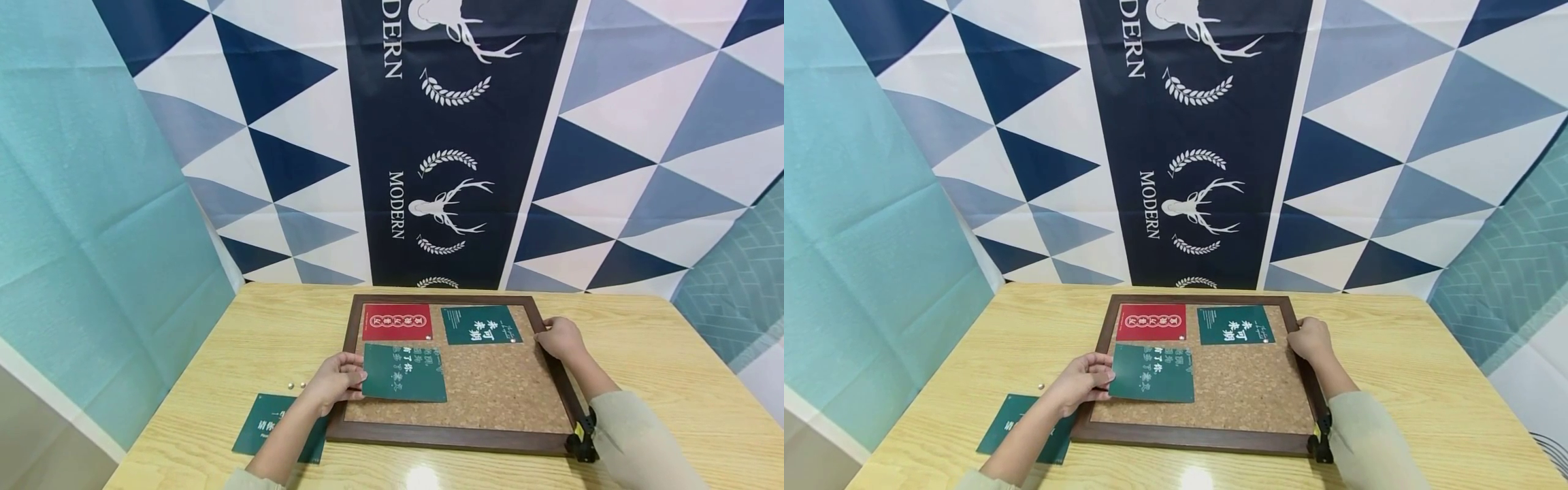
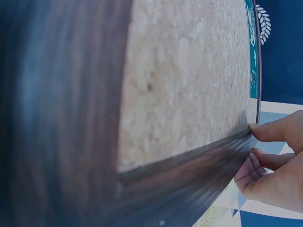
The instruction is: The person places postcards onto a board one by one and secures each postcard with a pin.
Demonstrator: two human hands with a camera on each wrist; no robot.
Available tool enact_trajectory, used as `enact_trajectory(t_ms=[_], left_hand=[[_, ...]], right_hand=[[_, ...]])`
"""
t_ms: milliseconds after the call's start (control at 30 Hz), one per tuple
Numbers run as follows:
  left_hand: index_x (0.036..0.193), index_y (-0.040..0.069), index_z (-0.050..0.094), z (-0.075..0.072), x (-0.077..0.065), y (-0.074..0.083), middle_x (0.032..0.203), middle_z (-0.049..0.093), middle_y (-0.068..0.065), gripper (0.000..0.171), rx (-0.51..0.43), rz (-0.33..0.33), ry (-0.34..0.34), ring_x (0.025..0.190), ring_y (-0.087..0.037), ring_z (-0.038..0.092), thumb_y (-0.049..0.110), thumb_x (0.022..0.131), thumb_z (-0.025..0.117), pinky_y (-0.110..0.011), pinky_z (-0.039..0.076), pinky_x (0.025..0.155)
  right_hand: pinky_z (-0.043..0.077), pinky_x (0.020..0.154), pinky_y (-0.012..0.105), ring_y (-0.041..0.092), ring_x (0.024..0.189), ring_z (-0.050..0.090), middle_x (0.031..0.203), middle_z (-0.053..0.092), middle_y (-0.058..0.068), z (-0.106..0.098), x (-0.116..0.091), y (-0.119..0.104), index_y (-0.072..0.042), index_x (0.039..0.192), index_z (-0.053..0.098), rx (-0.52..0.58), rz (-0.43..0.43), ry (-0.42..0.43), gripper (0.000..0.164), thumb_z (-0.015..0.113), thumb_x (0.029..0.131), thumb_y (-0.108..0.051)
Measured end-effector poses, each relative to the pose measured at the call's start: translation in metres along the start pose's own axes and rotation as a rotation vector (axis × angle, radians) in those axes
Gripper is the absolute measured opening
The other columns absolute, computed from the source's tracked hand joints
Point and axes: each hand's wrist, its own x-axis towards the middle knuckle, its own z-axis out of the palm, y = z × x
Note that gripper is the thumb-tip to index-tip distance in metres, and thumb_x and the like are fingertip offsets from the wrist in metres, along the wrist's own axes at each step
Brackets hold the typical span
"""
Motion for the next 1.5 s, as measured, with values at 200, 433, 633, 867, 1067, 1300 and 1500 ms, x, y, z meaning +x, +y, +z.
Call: enact_trajectory(t_ms=[200,433,633,867,1067,1300,1500], left_hand=[[0.117,-0.008,0.04,0.0016,0.001,-0.0009,0.083,0.05,-0.006,0.035,0.013,0.01,0.018,0.065,-0.013,0.051,0.004,0.086,0.052,-0.026,0.052,0.058],[0.115,-0.009,0.041,0.003,0.0015,-0.0005,0.079,0.05,-0.005,0.034,0.023,0.005,0.031,0.063,-0.012,0.051,0.004,0.086,0.053,-0.027,0.053,0.058],[0.114,-0.01,0.042,0.0034,0.0015,0.001,0.079,0.051,-0.006,0.035,0.048,-0.001,0.042,0.062,-0.012,0.052,0.005,0.085,0.054,-0.027,0.053,0.058],[0.111,-0.011,0.044,0.0025,0.0036,-0.0005,0.079,0.053,-0.009,0.033,0.076,-0.008,0.056,0.061,-0.012,0.054,0.006,0.084,0.055,-0.027,0.053,0.059],[0.11,-0.01,0.046,0.0034,0.0039,0.0007,0.077,0.055,-0.01,0.032,0.135,-0.007,0.07,0.057,-0.012,0.054,0.006,0.084,0.055,-0.029,0.054,0.057],[0.11,-0.011,0.047,0.0057,0.0014,0.0045,0.077,0.057,-0.012,0.033,0.172,-0.001,0.088,0.054,-0.011,0.054,0.005,0.083,0.056,-0.03,0.053,0.055],[0.109,-0.011,0.048,0.007,0.0013,0.0043,0.076,0.057,-0.013,0.032,0.214,-0.003,0.11,0.053,-0.011,0.054,0.005,0.083,0.057,-0.029,0.053,0.054]], right_hand=[[0.046,0.076,0.047,0.046,0.097,0.048,0.11,0.046,0.037,-0.0002,0.0004,0.0006,0.02,0.117,0.041,0.005,-0.003,-0.001,0.046,0.052,0.083,-0.009],[0.046,0.076,0.047,0.046,0.097,0.048,0.111,0.045,0.036,0.0004,0.0001,0.0011,0.019,0.118,0.04,0.015,0.004,-0.005,0.046,0.051,0.083,-0.009],[0.046,0.075,0.046,0.046,0.096,0.049,0.111,0.045,0.036,0.0004,0.0005,0.0015,0.019,0.118,0.04,0.021,0.006,-0.007,0.046,0.052,0.083,-0.009],[0.046,0.076,0.047,0.046,0.096,0.049,0.111,0.045,0.036,0.0006,0.0012,0.0018,0.02,0.117,0.04,0.023,0.007,-0.006,0.046,0.052,0.083,-0.009],[0.046,0.077,0.047,0.045,0.097,0.049,0.111,0.045,0.036,0.0005,0.0007,0.0011,0.02,0.118,0.04,0.03,0.022,-0.011,0.046,0.051,0.083,-0.008],[0.046,0.076,0.047,0.045,0.095,0.05,0.109,0.046,0.036,0.001,0.0018,0.0016,0.02,0.117,0.04,0.018,0.017,-0.005,0.046,0.051,0.082,-0.008],[0.046,0.077,0.048,0.045,0.096,0.049,0.11,0.045,0.037,0.0012,0.0022,0.0015,0.02,0.116,0.041,0.015,0.017,-0.002,0.046,0.051,0.082,-0.008]])
